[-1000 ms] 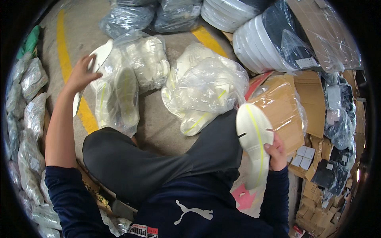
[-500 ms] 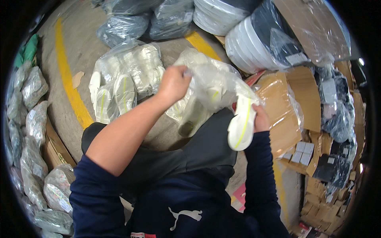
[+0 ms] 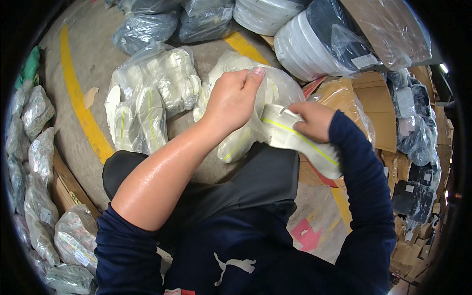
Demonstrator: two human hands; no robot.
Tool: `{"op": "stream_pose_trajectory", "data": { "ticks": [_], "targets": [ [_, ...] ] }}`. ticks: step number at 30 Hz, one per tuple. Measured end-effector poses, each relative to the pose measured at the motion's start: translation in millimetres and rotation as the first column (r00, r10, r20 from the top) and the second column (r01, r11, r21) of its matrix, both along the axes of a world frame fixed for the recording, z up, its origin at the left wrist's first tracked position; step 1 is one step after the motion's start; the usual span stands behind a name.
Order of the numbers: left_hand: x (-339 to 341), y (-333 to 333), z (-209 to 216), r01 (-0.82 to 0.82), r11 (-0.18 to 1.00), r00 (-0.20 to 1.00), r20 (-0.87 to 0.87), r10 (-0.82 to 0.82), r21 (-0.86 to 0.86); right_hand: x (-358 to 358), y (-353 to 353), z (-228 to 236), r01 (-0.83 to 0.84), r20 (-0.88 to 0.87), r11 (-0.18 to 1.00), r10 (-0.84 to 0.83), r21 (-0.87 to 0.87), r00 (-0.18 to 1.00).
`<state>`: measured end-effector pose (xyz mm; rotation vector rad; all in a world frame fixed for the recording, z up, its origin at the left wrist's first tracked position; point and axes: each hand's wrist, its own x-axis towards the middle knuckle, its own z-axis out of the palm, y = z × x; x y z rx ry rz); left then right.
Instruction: The person walks through a warehouse aisle, picks up a plastic bag containing white flip-flops, sits on the floor, and opens the bag to remove and inspect the flip-flops. They handle the flip-flops by turning them over and placing them back into the bag.
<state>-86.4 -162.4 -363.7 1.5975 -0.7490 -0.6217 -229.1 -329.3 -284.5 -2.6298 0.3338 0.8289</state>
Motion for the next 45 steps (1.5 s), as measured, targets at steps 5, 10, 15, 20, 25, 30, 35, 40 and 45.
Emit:
{"op": "stream_pose_trajectory", "data": {
  "ticks": [5, 10, 15, 20, 25, 30, 35, 40, 45],
  "targets": [
    [18.2, 1.1, 4.3, -0.166, 0.984, 0.929, -0.325, 0.179, 0.065, -37.9, -1.2, 60.9, 0.311, 0.428, 0.794, -0.559, 0.522, 0.710],
    [9.3, -1.5, 9.6, -0.003, 0.999, 0.877, -0.479, 0.025, 0.045, -40.8, -5.7, 13.9, -0.078, 0.565, 0.562, -0.824, 0.823, 0.022],
    [-3.0, 1.2, 11.8, -0.100, 0.995, 0.809, -0.581, 0.083, 0.003, -25.0, 15.3, -76.6, 0.085, 0.524, 0.522, -0.852, 0.849, 0.000],
    [2.9, 3.9, 12.5, -0.122, 0.992, 0.817, -0.571, 0.083, -0.031, -37.8, 21.4, -113.8, 0.150, 0.419, 0.433, -0.900, 0.889, 0.118],
    [-4.4, -3.3, 13.8, 0.037, 0.998, 0.819, -0.570, -0.064, -0.060, -40.8, 17.2, -133.7, 0.324, 0.228, 0.352, -0.903, 0.878, 0.364],
    [-2.9, -2.5, 11.6, 0.047, 0.998, 0.842, -0.536, -0.063, -0.042, -29.8, -1.6, -131.6, 0.532, 0.107, 0.299, -0.926, 0.792, 0.362],
    [3.5, -2.1, 8.3, -0.039, 0.999, 0.876, -0.482, 0.018, -0.034, -36.7, -12.8, -118.3, 0.589, 0.205, 0.507, -0.839, 0.630, 0.503],
    [5.0, -8.4, -4.1, -0.028, 0.999, 0.904, -0.427, 0.012, -0.032, -39.5, 1.3, -137.9, 0.505, 0.392, 0.667, -0.738, 0.549, 0.549],
    [-13.1, -18.6, -18.2, -0.086, 0.992, 0.990, -0.123, 0.074, -0.096, -36.6, -7.0, -148.3, 0.670, 0.172, 0.498, -0.853, 0.550, 0.493]
  ]
}}
